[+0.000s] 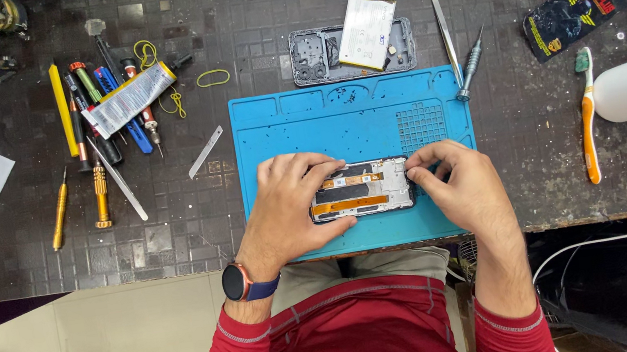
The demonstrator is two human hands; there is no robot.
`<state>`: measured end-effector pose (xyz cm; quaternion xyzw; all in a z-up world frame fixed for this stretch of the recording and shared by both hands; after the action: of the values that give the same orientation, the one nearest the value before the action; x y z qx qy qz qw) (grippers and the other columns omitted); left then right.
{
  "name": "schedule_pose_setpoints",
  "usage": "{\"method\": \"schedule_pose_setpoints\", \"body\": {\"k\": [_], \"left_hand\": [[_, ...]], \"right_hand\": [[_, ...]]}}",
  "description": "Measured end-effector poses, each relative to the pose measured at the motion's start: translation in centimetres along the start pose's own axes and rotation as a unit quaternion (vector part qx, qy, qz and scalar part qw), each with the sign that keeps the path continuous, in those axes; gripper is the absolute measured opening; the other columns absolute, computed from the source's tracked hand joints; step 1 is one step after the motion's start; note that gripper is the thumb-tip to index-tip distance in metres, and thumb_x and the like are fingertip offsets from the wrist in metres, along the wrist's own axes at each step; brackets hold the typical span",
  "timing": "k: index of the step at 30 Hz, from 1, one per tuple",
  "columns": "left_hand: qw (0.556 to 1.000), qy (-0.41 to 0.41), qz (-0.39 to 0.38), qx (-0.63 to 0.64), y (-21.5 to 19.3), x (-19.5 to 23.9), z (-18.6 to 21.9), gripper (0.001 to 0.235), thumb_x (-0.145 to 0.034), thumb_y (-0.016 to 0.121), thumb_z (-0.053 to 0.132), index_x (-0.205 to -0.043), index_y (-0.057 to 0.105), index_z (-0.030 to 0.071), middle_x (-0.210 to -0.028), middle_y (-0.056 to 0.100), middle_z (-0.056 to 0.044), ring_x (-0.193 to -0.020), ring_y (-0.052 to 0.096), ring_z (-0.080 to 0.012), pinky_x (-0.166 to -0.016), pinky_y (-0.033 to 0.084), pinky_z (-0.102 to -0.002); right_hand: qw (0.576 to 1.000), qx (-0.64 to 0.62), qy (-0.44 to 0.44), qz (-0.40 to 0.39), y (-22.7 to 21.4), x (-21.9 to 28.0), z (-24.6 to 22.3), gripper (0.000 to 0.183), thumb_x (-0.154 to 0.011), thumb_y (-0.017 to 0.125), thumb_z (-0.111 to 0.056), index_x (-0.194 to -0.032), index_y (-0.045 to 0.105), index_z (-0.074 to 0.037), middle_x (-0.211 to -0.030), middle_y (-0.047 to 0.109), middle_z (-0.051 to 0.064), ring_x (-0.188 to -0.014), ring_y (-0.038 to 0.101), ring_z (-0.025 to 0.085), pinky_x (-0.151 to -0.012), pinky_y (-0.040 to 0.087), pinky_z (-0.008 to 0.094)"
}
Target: The person removes a battery from a disassembled mobile phone, peels off a protective film, and places the battery back into the phone. They then apply glue to a small component and attach it to the phone's interior.
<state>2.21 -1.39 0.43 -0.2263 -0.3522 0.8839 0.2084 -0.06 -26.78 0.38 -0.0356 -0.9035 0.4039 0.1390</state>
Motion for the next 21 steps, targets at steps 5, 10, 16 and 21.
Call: {"method": "schedule_pose_setpoints", "body": {"k": [5,10,16,21], "left_hand": [[1.000,0.003,0.004,0.001,-0.1,0.0,0.0,0.070,-0.068,0.088,0.044,-0.126,0.066,0.012,-0.124,0.062,-0.005,-0.121,0.052,-0.0281,-0.107,0.034,-0.046],[1.000,0.004,0.002,0.005,-0.1,0.0,-0.1,0.070,-0.068,0.088,0.043,-0.126,0.066,0.012,-0.125,0.062,-0.005,-0.121,0.052,-0.0282,-0.107,0.033,-0.046],[1.000,0.001,0.000,0.007,-0.1,0.0,-0.1,0.071,-0.068,0.088,0.043,-0.127,0.066,0.011,-0.125,0.062,-0.005,-0.121,0.052,-0.0281,-0.107,0.033,-0.046],[1.000,-0.001,-0.003,0.004,0.0,0.0,-0.1,0.071,-0.068,0.088,0.044,-0.127,0.066,0.011,-0.125,0.062,-0.006,-0.121,0.052,-0.0280,-0.107,0.033,-0.046]], "right_hand": [[1.000,0.020,-0.023,0.001,-0.3,0.2,-0.8,0.017,-0.084,0.075,-0.018,-0.099,0.079,-0.011,-0.091,0.076,0.002,-0.066,0.066,0.015,-0.061,0.054,0.032],[0.996,0.078,-0.028,0.013,-0.2,0.7,-1.6,0.015,-0.089,0.071,-0.022,-0.099,0.076,-0.011,-0.092,0.073,0.003,-0.066,0.067,0.019,-0.061,0.053,0.036],[0.994,0.101,-0.038,0.013,-0.1,0.9,-2.2,0.014,-0.093,0.068,-0.023,-0.098,0.074,-0.011,-0.093,0.071,0.004,-0.068,0.067,0.021,-0.063,0.053,0.037],[0.988,0.140,-0.060,0.009,-0.2,1.0,-2.6,0.014,-0.096,0.065,-0.023,-0.097,0.073,-0.011,-0.094,0.071,0.005,-0.077,0.070,0.024,-0.067,0.055,0.040]]}}
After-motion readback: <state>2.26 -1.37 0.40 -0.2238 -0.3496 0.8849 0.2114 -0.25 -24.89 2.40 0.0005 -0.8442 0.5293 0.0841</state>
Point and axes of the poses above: each hand's wrist, its own x-axis away from the middle knuckle, its own y-axis out of the palm, z = x × y, the point moved 3 cm from there along -x, towards the middle knuckle
